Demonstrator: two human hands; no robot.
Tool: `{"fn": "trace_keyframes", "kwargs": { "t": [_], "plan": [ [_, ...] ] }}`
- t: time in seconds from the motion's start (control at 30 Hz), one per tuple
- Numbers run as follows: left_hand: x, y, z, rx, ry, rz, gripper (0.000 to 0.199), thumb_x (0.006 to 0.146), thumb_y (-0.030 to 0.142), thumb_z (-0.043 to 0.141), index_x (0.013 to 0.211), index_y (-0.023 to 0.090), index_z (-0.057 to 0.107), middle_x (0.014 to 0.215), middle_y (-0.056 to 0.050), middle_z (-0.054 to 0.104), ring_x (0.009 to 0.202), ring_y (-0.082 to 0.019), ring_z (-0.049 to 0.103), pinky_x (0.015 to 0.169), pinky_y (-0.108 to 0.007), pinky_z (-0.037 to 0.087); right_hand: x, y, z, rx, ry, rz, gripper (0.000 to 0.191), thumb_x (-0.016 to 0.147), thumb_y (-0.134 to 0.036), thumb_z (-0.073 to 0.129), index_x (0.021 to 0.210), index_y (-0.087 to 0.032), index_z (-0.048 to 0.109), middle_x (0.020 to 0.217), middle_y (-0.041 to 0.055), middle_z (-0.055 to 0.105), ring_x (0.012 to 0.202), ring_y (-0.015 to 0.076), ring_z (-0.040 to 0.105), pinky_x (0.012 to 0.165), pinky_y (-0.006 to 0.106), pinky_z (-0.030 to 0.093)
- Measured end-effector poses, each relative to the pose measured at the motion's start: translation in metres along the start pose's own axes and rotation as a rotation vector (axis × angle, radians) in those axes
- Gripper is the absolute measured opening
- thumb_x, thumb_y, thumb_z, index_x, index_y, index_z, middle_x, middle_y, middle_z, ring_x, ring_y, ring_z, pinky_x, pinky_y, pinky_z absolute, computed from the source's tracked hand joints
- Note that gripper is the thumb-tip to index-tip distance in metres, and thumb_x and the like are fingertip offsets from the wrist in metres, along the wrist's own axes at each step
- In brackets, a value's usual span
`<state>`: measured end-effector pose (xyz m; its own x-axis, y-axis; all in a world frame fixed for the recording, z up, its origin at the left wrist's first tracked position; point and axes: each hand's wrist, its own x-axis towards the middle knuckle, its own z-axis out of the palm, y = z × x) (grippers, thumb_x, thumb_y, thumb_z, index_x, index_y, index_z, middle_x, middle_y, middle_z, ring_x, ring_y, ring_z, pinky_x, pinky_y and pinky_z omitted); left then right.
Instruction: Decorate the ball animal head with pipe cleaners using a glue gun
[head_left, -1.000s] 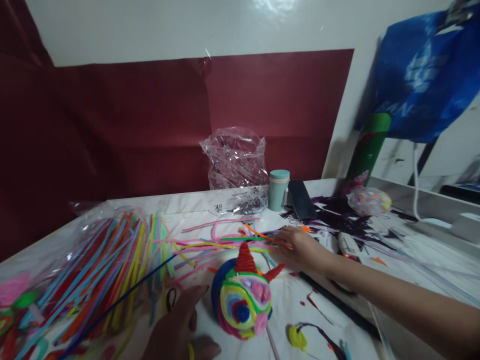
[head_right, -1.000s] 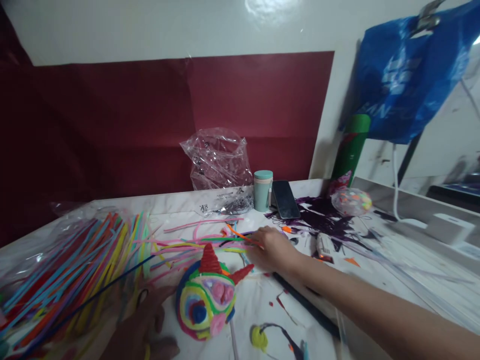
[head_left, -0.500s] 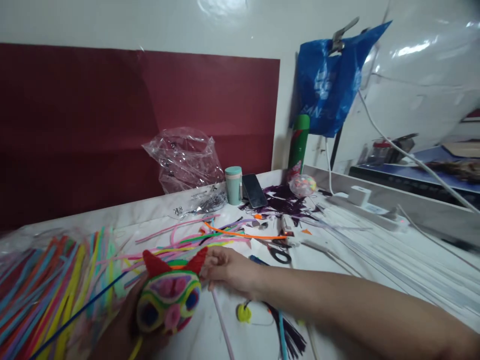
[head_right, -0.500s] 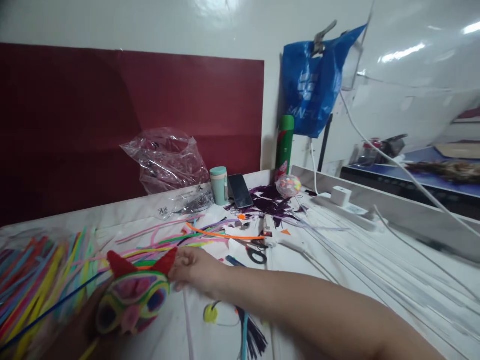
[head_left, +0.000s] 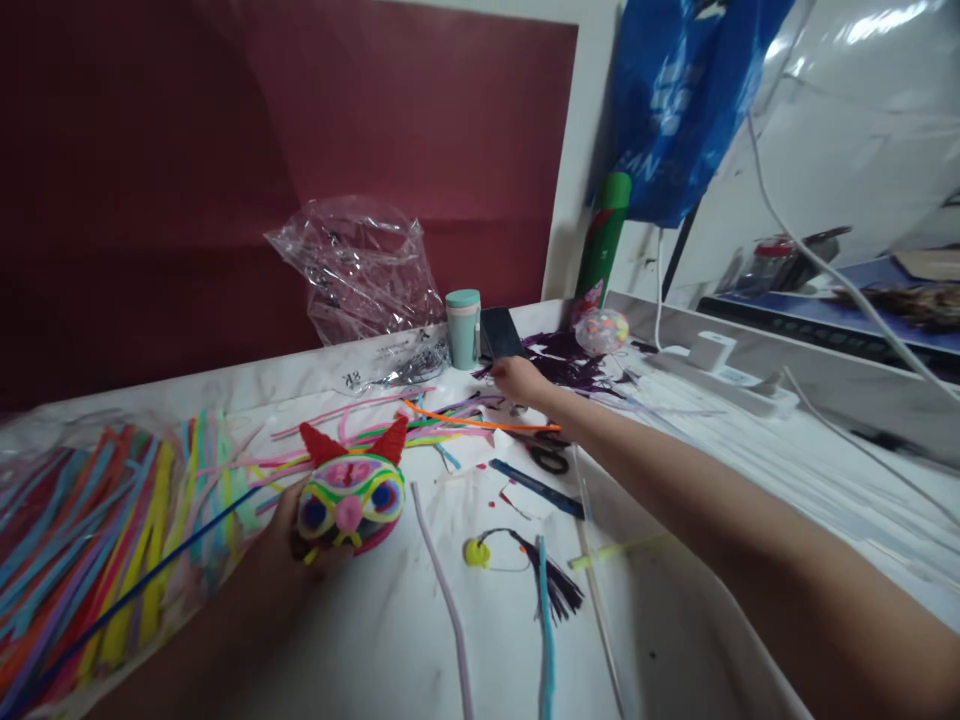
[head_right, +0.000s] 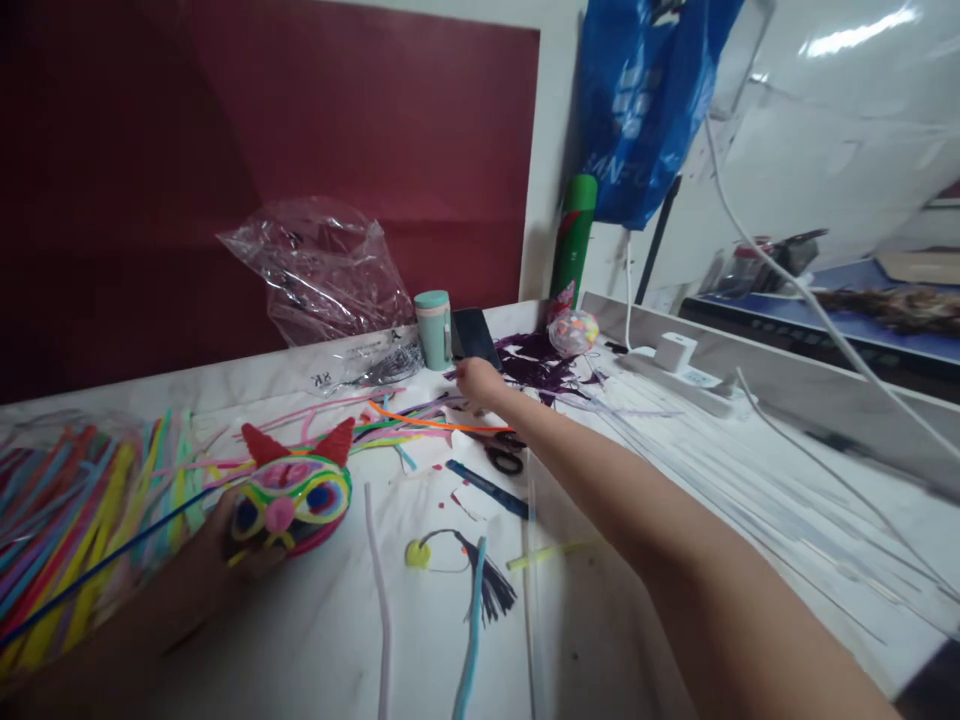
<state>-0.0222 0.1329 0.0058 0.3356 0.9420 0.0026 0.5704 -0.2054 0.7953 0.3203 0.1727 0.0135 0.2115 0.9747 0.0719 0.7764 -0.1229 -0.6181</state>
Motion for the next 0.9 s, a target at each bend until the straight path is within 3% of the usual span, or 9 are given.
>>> {"fn": "trace_keyframes", "kwargs": {
  "t": [0.1,0.23,0.37,0.5,0.63,0.73,0.9],
  "plan": [
    [0.0,-0.001,0.001,-0.061,0.0,-0.002,0.057,0.066,0.034,0.063,0.116,0.014,0.041,0.106,-0.008,0.065,0.096,-0.024,0.062,0.079,-0.032,0.05,0.013,0.026,-0.01,-0.113,0.03,0.062,0.024,0.091,-0.027,0.048,0.109,-0.014,0.056,0.114,0.0051,0.056,0.098,0.021,0.058,0.084,0.038,0.047],
    [-0.002,-0.001,0.003,-0.168,-0.002,-0.005,0.064,0.064,0.034,0.065,0.118,0.015,0.039,0.108,-0.009,0.065,0.096,-0.026,0.062,0.082,-0.036,0.05,0.02,0.038,0.002,-0.165,0.027,0.092,0.029,0.088,-0.03,0.053,0.112,-0.015,0.054,0.114,0.0083,0.056,0.097,0.0201,0.058,0.081,0.039,0.049],
    [-0.004,0.003,0.003,-0.211,0.0,-0.003,0.064,0.065,0.036,0.065,0.12,0.016,0.039,0.107,-0.009,0.066,0.098,-0.026,0.062,0.084,-0.037,0.05,0.028,0.04,0.01,-0.088,0.051,0.105,0.03,0.087,-0.029,0.054,0.113,-0.014,0.053,0.115,0.0097,0.055,0.097,0.02,0.058,0.081,0.039,0.049],
    [-0.001,-0.003,0.004,-0.187,0.012,-0.038,0.07,0.063,0.043,0.066,0.122,0.018,0.038,0.106,-0.008,0.066,0.096,-0.027,0.063,0.082,-0.039,0.051,0.029,0.042,-0.008,0.103,0.093,0.106,0.027,0.089,-0.03,0.052,0.111,-0.017,0.055,0.114,0.0072,0.056,0.096,0.0195,0.058,0.08,0.038,0.05],
    [0.006,-0.019,0.005,-0.209,0.031,0.004,0.073,0.062,0.048,0.066,0.122,0.018,0.038,0.114,-0.011,0.062,0.101,-0.029,0.061,0.083,-0.039,0.052,0.014,0.034,-0.03,0.365,0.092,0.049,0.022,0.089,-0.027,0.05,0.107,-0.014,0.054,0.093,0.0043,0.062,0.073,0.013,0.061,0.063,0.029,0.052],
    [0.009,-0.027,0.008,-0.274,0.058,0.03,0.076,0.057,0.045,0.071,0.122,0.018,0.041,0.115,-0.013,0.063,0.102,-0.031,0.061,0.082,-0.039,0.053,-0.007,0.021,-0.036,0.553,0.042,-0.044,0.012,0.084,-0.019,0.054,0.094,-0.015,0.057,0.076,0.0007,0.062,0.057,0.0087,0.057,0.049,0.02,0.046],
    [0.009,-0.032,0.013,-0.348,0.062,0.094,0.076,0.059,0.043,0.071,0.123,0.016,0.04,0.123,-0.016,0.057,0.107,-0.03,0.058,0.087,-0.039,0.05,-0.04,0.001,-0.021,0.749,-0.085,-0.154,0.021,0.064,-0.017,0.069,0.083,-0.016,0.06,0.072,-0.0007,0.064,0.061,0.0092,0.058,0.057,0.022,0.048]
  ]
}}
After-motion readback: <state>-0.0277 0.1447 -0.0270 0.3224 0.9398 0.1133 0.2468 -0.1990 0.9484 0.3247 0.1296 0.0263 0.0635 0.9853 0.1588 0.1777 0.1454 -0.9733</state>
